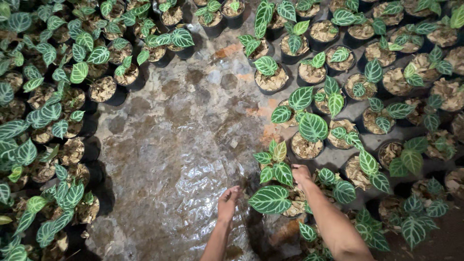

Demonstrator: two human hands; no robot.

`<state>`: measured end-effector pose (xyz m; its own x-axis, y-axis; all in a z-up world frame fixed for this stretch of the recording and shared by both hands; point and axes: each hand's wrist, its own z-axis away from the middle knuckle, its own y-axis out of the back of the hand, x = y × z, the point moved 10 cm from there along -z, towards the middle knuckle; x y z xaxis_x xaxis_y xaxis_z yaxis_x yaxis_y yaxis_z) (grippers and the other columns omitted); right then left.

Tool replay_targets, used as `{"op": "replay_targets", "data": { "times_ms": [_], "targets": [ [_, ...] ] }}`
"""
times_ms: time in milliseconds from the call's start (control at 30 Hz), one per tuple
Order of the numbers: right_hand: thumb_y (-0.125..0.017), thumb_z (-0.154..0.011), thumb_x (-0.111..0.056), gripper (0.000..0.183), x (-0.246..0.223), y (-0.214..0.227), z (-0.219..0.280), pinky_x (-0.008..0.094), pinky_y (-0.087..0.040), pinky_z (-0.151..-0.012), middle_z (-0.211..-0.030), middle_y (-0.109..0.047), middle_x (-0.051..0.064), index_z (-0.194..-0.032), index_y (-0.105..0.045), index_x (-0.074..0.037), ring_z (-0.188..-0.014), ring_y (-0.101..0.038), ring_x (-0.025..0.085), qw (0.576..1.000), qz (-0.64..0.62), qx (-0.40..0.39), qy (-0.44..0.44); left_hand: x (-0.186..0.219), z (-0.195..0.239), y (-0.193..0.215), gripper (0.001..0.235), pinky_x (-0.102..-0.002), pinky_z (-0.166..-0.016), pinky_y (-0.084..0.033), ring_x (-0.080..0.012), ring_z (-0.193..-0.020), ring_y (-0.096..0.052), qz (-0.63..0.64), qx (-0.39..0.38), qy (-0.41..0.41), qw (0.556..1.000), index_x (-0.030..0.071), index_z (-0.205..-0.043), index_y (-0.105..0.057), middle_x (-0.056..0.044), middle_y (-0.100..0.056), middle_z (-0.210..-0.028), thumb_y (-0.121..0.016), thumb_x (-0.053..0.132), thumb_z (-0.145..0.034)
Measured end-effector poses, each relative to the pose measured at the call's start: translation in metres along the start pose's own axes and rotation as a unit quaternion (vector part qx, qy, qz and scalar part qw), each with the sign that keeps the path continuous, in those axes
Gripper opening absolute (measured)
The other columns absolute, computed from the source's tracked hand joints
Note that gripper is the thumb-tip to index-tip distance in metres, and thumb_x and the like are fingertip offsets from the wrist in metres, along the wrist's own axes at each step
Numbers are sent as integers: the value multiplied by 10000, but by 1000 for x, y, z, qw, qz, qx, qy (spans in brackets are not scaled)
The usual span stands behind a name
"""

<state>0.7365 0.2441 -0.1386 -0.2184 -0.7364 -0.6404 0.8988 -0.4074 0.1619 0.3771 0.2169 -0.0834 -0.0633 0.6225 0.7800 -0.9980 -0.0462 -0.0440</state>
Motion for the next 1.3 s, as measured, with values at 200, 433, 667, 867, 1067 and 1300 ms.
{"op": "replay_targets", "data": {
  "times_ms": [200, 433, 667, 867, 1067, 1300],
  "targets": [
    [-701, -883, 6, 503, 11, -5, 0, 325, -610, -584, -1036, -769, 191, -1374, -593, -13, -732, -745, 220, 996, -69, -33, -37, 3, 7, 4, 283, -323, -882, -553, -152, -1025, -708, 10, 11, 18, 1000, 95, -1188, -757, -36, -782, -1125, -617, 251, -998],
    [-711, -937, -71, 432, 9, -3, 12, 340, -579, -734, -1084, -754, 144, -1361, -631, -46, -863, -718, 199, 993, -106, -25, -33, 5, 13, 4, 279, -335, -861, -534, -158, -1029, -711, -8, 15, 12, 1000, 96, -1188, -760, -51, -788, -1121, -631, 246, -992],
    [-686, -972, -119, 363, -21, 23, 29, 320, -535, -778, -1016, -706, 34, -1334, -710, -107, -904, -648, 152, 995, -70, 28, 62, -5, 10, 22, 279, -311, -783, -506, -152, -904, -653, 10, 13, -8, 1000, 91, -1199, -768, -44, -783, -1051, -640, 229, -993],
    [-706, -962, -120, 376, -50, 28, 66, 320, -546, -817, -1126, -755, 87, -1336, -709, -80, -924, -660, 176, 979, 1, 54, 195, -6, 14, 46, 269, -292, -770, -539, -116, -870, -663, 41, 12, -55, 998, 86, -1195, -749, -6, -752, -1008, -646, 212, -981],
    [-667, -942, -102, 380, -94, -19, 119, 253, -517, -942, -1230, -739, 69, -1311, -685, -11, -1092, -678, 132, 949, -20, -36, 314, 19, 37, 71, 284, -308, -767, -541, -144, -901, -672, 80, 44, -66, 994, 70, -1209, -733, -46, -722, -1032, -667, 215, -974],
    [-667, -957, -142, 394, -105, -87, 167, 319, -529, -916, -1263, -728, 87, -1334, -673, -24, -1115, -667, 169, 949, -2, -112, 294, 50, 83, 122, 352, -322, -797, -526, -177, -986, -695, 111, 79, -79, 988, 69, -1267, -689, -60, -723, -1100, -668, 226, -952]
  ]
}}
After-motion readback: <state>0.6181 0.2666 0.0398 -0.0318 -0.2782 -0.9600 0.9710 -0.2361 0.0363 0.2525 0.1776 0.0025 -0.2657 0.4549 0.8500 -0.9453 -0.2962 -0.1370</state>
